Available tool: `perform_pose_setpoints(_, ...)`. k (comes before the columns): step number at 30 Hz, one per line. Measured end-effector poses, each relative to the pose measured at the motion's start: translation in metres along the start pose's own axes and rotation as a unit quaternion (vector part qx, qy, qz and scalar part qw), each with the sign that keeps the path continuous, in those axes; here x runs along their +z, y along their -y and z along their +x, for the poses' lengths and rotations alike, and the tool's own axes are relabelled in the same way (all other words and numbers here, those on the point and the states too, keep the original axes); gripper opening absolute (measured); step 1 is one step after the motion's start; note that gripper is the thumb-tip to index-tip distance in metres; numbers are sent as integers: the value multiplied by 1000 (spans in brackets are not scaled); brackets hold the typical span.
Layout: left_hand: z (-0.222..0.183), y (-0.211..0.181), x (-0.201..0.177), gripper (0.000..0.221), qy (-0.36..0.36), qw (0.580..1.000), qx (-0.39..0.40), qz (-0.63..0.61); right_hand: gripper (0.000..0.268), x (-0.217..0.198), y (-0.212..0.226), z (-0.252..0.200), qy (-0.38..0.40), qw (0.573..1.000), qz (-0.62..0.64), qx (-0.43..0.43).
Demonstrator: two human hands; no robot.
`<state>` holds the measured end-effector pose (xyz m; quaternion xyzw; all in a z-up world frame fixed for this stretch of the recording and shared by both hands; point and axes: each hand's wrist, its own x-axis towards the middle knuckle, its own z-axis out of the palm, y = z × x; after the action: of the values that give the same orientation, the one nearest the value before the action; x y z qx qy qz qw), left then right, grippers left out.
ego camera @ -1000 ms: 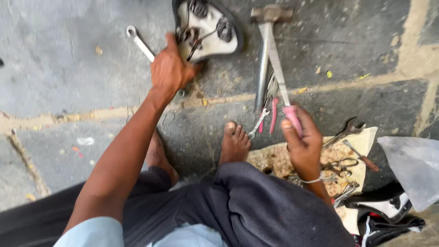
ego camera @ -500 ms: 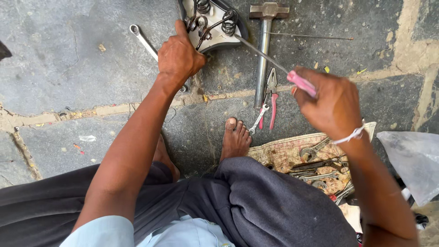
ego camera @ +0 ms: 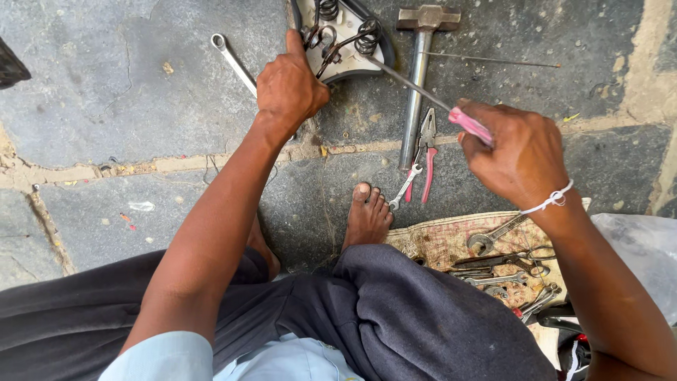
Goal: The person disassembles and reassembles a bicycle seat using various tools, removing springs and the seat cover before reattaching the internal metal frame to the seat base with a screwdriver and pliers.
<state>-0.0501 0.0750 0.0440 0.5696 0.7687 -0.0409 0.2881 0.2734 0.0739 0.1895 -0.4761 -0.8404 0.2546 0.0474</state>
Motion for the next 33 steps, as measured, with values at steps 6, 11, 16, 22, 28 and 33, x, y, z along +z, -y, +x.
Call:
perform_pose_setpoints(6, 2, -1, 6, 51, 17, 1000, 10, -9, 38, 35, -23, -24, -47, 998, -29, 10)
perform_pose_setpoints(11, 2, 3, 13, 56, 23, 999, 1, -31, 31, 86, -26, -48, -73, 996, 2, 49)
perform_pose_setpoints(16, -6, 7, 18, 57, -135, 986, 88, 30, 33, 80, -23, -56, -102, 992, 77, 17)
perform_pose_setpoints(22, -3, -3, 3, 59, -58, 998, 34, 20, 43, 27, 2, -36, -8, 997, -30, 72)
perform_pose_setpoints(28, -3, -6, -2, 54, -8, 1000, 12, -2, 44, 19, 6, -21, -28, 998, -54, 20)
perform_pose_setpoints(33, 0, -5, -1, 55, -6, 1000, 16, -9, 41, 21, -12, -14, -5, 996, -85, -23)
